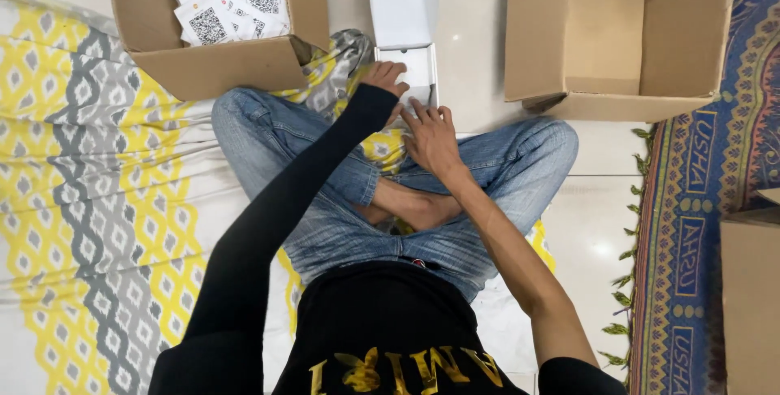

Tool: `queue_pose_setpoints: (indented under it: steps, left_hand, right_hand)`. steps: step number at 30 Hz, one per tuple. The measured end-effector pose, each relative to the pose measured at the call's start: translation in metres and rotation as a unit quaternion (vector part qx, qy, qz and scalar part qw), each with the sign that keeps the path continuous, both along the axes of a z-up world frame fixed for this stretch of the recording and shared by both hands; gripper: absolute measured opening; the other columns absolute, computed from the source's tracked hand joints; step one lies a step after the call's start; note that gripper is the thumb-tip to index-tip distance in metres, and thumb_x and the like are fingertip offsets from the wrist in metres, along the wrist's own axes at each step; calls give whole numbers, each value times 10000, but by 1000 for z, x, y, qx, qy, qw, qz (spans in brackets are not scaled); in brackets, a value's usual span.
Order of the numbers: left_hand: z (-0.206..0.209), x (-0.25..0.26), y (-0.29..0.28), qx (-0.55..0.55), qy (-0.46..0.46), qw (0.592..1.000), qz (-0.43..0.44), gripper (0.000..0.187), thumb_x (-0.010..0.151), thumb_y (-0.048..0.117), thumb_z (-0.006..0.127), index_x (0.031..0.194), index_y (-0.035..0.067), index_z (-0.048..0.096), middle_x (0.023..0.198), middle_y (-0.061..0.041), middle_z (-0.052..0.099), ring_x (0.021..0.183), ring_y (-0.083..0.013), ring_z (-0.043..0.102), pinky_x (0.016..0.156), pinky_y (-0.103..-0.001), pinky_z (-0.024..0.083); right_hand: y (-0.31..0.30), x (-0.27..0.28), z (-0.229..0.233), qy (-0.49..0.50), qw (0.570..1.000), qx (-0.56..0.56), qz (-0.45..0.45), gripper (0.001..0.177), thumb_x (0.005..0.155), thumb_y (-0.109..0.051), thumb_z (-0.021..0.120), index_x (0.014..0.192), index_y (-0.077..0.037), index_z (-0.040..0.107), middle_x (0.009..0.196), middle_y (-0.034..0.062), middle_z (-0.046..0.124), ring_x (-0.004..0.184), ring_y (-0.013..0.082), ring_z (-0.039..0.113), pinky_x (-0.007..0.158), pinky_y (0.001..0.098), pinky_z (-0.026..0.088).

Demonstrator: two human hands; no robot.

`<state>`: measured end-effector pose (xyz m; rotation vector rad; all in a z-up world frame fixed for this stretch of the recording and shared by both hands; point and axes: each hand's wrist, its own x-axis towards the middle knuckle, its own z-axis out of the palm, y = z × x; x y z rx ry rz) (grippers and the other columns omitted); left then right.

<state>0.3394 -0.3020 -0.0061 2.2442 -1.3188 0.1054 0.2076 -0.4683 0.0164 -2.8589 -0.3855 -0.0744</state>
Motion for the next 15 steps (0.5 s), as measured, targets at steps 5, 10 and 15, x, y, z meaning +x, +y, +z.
queue_pose_setpoints:
  steps: [5,10,15]
  left_hand:
    - [1,6,-9,73,-34,996,31,671,602,197,867,1216,75,628,1404,-248,515,1305,-421,477,1129,-566,344]
    - [-74,28,-34,113,-209,969,68,548,842,194,898,1275,114,573,1497,-228,483,1336,-429,471,1174,-623,341]
    - [-46,66,-29,103,115,982,-113,455,718,242,898,1054,80,637,1451,-304,479,1193,-448,584,970,-496,507]
  right_hand:
    - [0,-17,19,-9,997,83,-2,642,874,-204,701,1469,-52,512,1434,191,549,1308,346,514,1143,497,336]
    - [5,-30,26,-9,988,155,-7,634,908,-148,668,1502,-35,479,1465,207,527,1398,398,457,1213,496,315]
    - [-1,-29,26,-25,989,145,-24,608,892,-144,679,1459,-14,504,1422,196,557,1366,378,479,1197,478,334]
